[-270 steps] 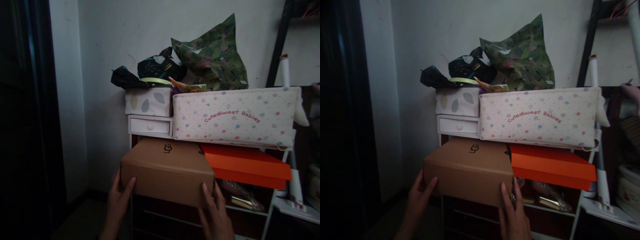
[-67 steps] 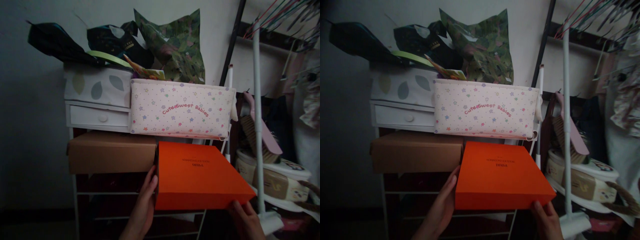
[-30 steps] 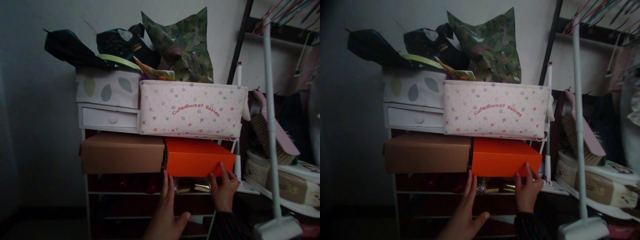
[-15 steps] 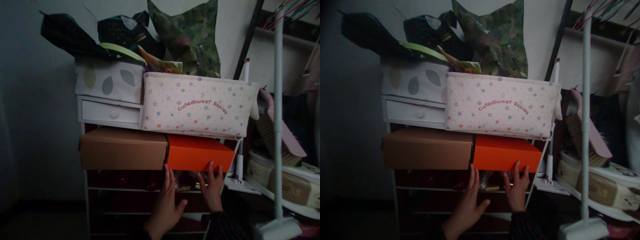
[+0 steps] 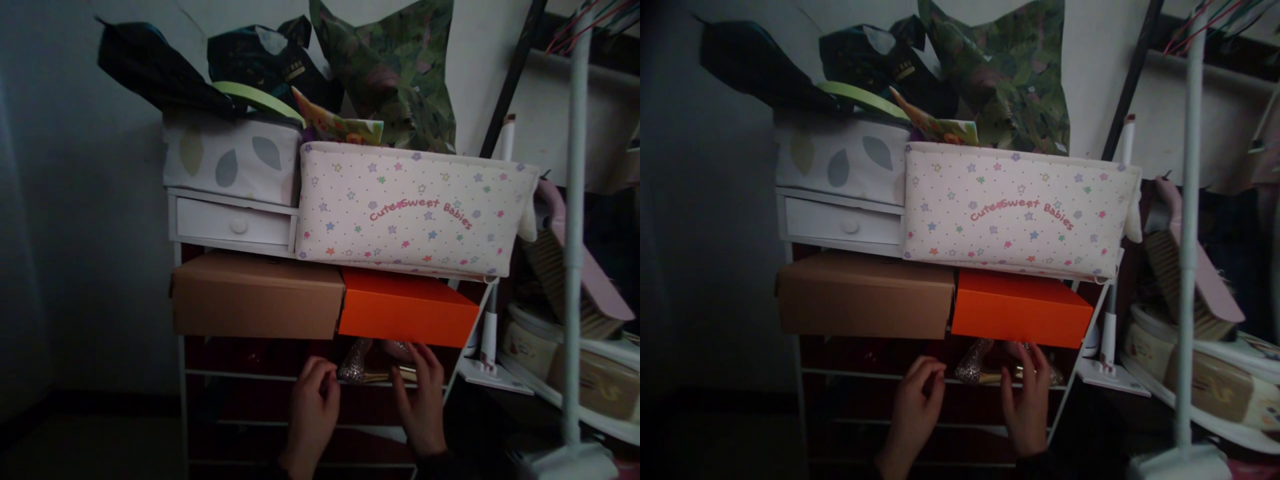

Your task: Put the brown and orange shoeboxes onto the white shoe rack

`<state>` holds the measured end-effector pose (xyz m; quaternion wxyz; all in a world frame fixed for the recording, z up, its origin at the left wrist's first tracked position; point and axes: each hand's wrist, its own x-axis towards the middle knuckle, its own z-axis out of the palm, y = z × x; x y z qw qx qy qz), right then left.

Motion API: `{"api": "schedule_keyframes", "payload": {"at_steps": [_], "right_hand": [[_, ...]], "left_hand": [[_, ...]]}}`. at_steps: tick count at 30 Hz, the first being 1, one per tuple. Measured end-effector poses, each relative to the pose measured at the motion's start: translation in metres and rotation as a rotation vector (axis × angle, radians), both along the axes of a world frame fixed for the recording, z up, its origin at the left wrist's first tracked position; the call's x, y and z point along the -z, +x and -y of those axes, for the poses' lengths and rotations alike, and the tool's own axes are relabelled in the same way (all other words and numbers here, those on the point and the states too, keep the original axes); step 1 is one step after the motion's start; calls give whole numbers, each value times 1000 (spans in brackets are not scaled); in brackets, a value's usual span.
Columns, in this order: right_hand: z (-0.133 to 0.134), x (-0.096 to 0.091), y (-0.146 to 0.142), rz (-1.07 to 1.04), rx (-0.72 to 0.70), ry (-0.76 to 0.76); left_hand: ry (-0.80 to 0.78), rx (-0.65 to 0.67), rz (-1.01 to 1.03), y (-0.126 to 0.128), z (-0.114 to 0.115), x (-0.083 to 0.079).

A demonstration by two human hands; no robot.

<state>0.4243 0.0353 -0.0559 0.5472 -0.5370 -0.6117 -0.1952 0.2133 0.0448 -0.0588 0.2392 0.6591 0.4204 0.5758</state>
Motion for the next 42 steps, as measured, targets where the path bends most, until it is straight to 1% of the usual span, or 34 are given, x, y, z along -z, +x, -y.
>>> {"api": "schedule_keyframes", "payload": {"at_steps": [3,5,7,9,11,13,15,18,21,23,27,30,34,38,42], "right_hand": [[6,11,-36,94,-188,-137],[5,22,-60,115,-294,-270],[0,32,-82,113,-387,-421],[-9,42,-100,75,-438,-543],[-20,49,-113,2,-445,-624],[-31,55,-121,-71,-442,-668],[-41,59,-125,-143,-469,-683],[-52,62,-129,-258,-517,-689],[-62,62,-130,-339,-549,-656],[-67,60,-131,-397,-596,-615],[-74,56,-131,-571,-719,-574],[-72,50,-132,-724,-823,-557],[-66,42,-132,-908,-896,-556],[-62,43,-131,-1031,-929,-532],[-60,46,-131,-1097,-954,-518]], "left_hand": [[-135,-149,217,-16,-12,12],[-226,-236,323,-25,-22,23],[-349,-263,416,-30,-29,33],[-486,-205,506,-32,-31,42],[-597,-98,575,-32,-27,46],[-669,3,630,-31,-21,45],[-708,88,677,-31,-15,42],[-708,197,731,-31,-12,37],[-670,227,781,-30,-15,33],[-638,254,811,-29,-20,32],[-555,409,874,-28,-31,33],[-503,462,830,-30,-36,35],[-451,465,706,-34,-33,36],[-438,519,694,-34,-30,36],[-435,554,685,-32,-31,38]]}}
